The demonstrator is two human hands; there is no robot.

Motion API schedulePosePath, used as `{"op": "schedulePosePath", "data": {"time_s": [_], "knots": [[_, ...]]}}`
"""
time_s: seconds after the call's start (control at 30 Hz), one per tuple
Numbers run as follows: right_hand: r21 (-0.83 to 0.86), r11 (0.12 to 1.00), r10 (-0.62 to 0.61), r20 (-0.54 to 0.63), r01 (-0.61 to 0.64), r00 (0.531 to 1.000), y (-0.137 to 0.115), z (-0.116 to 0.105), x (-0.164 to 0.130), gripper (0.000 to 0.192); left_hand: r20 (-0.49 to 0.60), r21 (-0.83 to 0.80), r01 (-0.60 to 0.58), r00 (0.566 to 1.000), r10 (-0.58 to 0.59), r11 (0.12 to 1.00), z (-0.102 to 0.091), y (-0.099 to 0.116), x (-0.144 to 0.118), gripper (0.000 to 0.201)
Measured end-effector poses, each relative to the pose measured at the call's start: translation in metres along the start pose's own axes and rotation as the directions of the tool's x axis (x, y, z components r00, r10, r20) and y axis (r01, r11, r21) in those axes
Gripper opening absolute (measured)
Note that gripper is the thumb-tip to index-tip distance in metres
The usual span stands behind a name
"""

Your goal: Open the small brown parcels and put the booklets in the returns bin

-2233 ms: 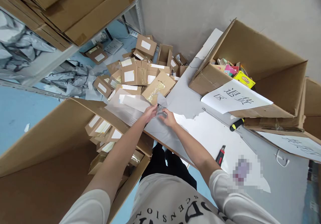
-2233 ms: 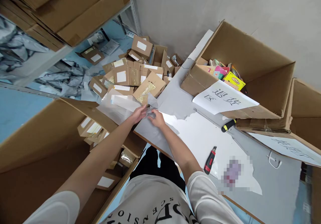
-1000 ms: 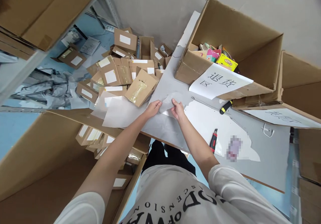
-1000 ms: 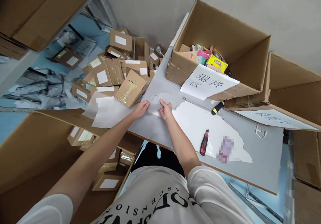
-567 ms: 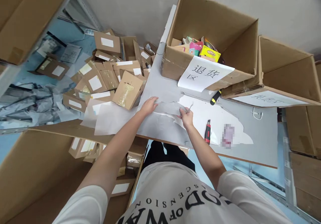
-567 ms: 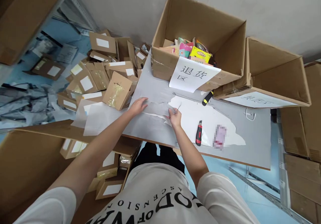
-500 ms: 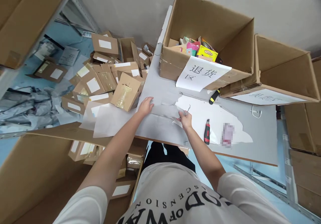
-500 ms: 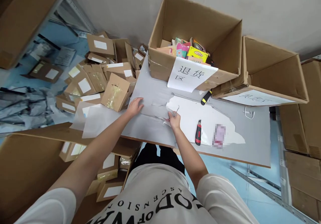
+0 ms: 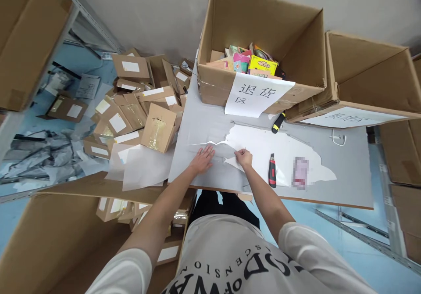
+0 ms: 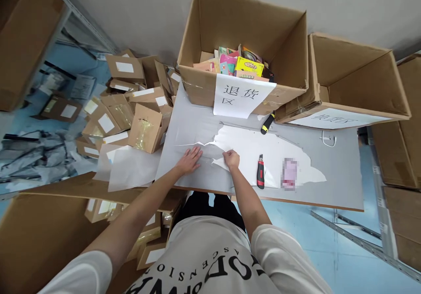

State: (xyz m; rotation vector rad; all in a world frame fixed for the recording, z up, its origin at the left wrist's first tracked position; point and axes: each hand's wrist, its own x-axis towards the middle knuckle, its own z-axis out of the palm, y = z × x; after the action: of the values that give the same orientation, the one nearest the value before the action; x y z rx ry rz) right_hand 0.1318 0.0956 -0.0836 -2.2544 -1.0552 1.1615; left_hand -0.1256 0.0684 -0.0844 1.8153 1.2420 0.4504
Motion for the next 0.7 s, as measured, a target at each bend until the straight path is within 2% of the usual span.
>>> {"op": "schedulePosePath", "data": {"time_s": [0.03,0.1,0.17,0.2,0.23,0.3,0.37,0.4,0.5,0.6,0.7], "knots": [[-0.117,0.992,-0.041,-0.036,0.036,0.999,0.001,-0.002,-0.001,0.018,0.008,0.039,0.006,1.0,-0.007,0.999,0.006,0.003,0.005,0.059],[-0.31,0.944,-0.158,-0.137,0.109,0.978,0.002,-0.004,-0.007,0.036,0.043,0.176,0.026,0.998,-0.034,0.984,0.015,0.006,0.014,0.066],[-0.418,0.887,-0.31,-0.216,0.199,0.926,-0.001,-0.001,-0.016,0.058,0.102,0.35,0.024,0.993,-0.064,0.936,0.019,0.008,0.02,0.071],[-0.468,0.841,-0.399,-0.201,0.27,0.895,-0.004,0.004,-0.021,0.064,0.131,0.424,0.017,0.988,-0.08,0.905,0.02,0.008,0.022,0.072],[-0.513,0.777,-0.488,-0.122,0.366,0.864,-0.007,0.01,-0.026,0.066,0.153,0.481,0.009,0.984,-0.094,0.876,0.02,0.009,0.024,0.073],[-0.525,0.606,-0.605,0.184,0.598,0.775,-0.011,0.025,-0.034,0.066,0.178,0.544,-0.003,0.978,-0.112,0.839,0.02,0.009,0.027,0.074],[-0.457,0.49,-0.594,0.448,0.742,0.668,-0.013,0.039,-0.037,0.066,0.183,0.563,-0.005,0.976,-0.119,0.826,0.019,0.008,0.03,0.073],[-0.438,0.477,-0.563,0.513,0.762,0.648,-0.011,0.043,-0.037,0.067,0.176,0.566,0.005,0.976,-0.126,0.824,0.018,0.007,0.031,0.072],[-0.457,0.499,-0.487,0.555,0.736,0.675,0.003,0.039,-0.027,0.068,0.133,0.567,0.071,0.975,-0.177,0.821,0.015,0.003,0.031,0.073],[-0.473,0.489,-0.463,0.572,0.733,0.677,0.024,0.015,-0.017,0.068,0.078,0.567,0.169,0.964,-0.256,0.806,0.008,-0.007,0.024,0.078],[-0.516,0.517,-0.424,0.54,0.683,0.728,0.043,-0.013,-0.012,0.069,0.026,0.567,0.275,0.936,-0.35,0.777,-0.007,-0.02,0.011,0.081]]}}
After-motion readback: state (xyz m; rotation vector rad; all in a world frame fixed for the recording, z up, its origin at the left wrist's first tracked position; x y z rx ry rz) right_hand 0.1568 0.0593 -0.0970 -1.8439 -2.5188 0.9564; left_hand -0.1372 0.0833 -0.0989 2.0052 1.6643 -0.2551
